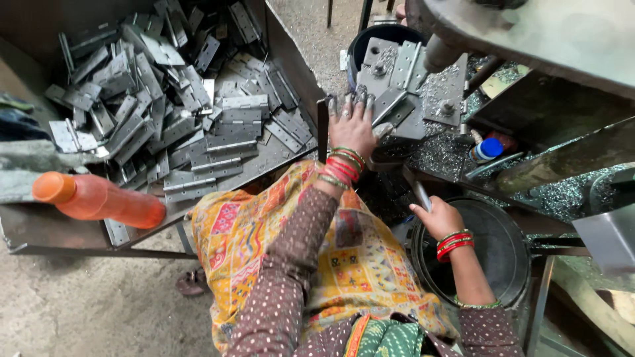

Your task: The person repeatedly picks metal hinge pieces from a bin, places them into a jig on a drill press, and operates the machine to drill holes. They then remove the processed pieces and return them to the bin.

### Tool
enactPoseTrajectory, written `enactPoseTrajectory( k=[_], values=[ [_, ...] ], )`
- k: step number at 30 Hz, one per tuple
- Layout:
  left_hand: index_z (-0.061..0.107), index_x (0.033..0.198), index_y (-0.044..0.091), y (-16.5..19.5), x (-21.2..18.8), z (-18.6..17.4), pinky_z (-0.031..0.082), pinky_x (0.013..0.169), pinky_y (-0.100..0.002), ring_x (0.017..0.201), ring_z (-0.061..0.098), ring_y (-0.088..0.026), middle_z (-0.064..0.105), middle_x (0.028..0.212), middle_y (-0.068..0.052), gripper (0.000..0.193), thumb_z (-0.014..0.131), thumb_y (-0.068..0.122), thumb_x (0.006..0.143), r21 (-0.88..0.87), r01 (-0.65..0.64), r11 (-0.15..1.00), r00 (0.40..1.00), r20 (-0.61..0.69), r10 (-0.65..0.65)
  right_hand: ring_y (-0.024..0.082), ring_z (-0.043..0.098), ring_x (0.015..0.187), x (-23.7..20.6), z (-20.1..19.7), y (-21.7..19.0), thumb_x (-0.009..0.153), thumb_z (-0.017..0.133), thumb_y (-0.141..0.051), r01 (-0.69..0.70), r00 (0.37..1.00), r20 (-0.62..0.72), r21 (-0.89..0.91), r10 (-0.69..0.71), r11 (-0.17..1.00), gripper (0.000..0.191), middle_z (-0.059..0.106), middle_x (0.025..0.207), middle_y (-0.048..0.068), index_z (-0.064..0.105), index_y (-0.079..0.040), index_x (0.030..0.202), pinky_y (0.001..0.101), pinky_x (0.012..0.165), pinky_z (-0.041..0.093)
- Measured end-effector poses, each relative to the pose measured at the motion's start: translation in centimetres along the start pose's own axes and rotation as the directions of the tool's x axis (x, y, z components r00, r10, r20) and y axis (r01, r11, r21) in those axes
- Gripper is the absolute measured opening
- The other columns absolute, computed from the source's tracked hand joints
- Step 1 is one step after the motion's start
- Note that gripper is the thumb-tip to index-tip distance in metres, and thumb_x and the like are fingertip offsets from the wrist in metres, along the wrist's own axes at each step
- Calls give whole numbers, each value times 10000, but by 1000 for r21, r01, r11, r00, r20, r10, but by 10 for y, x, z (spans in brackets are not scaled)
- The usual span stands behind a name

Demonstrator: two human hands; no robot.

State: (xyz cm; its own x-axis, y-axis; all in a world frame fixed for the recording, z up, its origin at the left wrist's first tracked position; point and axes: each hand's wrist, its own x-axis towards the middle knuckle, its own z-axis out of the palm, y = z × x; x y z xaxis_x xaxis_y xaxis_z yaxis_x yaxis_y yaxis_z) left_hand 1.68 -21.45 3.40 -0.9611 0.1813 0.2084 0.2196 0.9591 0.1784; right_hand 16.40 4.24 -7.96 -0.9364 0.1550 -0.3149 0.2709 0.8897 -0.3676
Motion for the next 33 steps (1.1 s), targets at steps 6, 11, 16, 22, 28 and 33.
enactPoseTrajectory(
  k=[6,11,16,22,28,33],
  values=[
    [600,1391,124,-4,-19,24,131,1247,-579,1483,367,-288,453,1550,-74,566,403,509,1025,46,-16,999,999,41,14,457,716,860,0,-1,-4,862,662,-590,5,999,36,-17,-4,1000,576,737,871,258,659,-30,997,529,773,552],
    [691,1267,110,14,-40,37,220,1232,-556,1455,437,-262,540,1484,-67,515,462,479,990,36,-172,985,982,-77,174,451,726,861,6,-21,-18,881,645,-627,-18,996,90,-127,30,992,630,742,891,262,667,-10,1003,524,786,560],
    [721,1164,89,40,-17,56,336,1134,-557,1391,485,-278,581,1424,-90,473,469,462,1020,6,-172,985,984,-44,172,444,728,844,-3,-35,-30,876,648,-609,-41,994,100,-101,51,994,610,747,872,257,672,-10,990,523,778,556],
    [721,1142,52,46,2,61,362,1147,-552,1352,513,-288,608,1318,-103,410,502,368,998,-16,-144,990,989,-39,143,453,711,824,-1,-14,-7,865,674,-577,-5,1000,11,-85,6,996,572,724,839,262,685,-13,953,535,748,547],
    [727,1110,47,48,-3,66,380,1106,-563,1319,526,-294,610,1323,-110,331,528,228,917,-21,-164,986,968,-195,157,491,690,807,-13,72,17,918,660,-506,41,982,-187,28,-35,999,540,696,817,291,626,12,1063,555,707,545],
    [730,1141,57,51,-2,75,404,1129,-534,1329,537,-285,621,1319,-104,299,524,200,978,14,-164,986,982,-90,164,504,683,829,1,46,20,843,704,-506,8,1000,-20,18,-7,1000,541,695,854,310,655,-35,1105,559,735,548]
  ],
)
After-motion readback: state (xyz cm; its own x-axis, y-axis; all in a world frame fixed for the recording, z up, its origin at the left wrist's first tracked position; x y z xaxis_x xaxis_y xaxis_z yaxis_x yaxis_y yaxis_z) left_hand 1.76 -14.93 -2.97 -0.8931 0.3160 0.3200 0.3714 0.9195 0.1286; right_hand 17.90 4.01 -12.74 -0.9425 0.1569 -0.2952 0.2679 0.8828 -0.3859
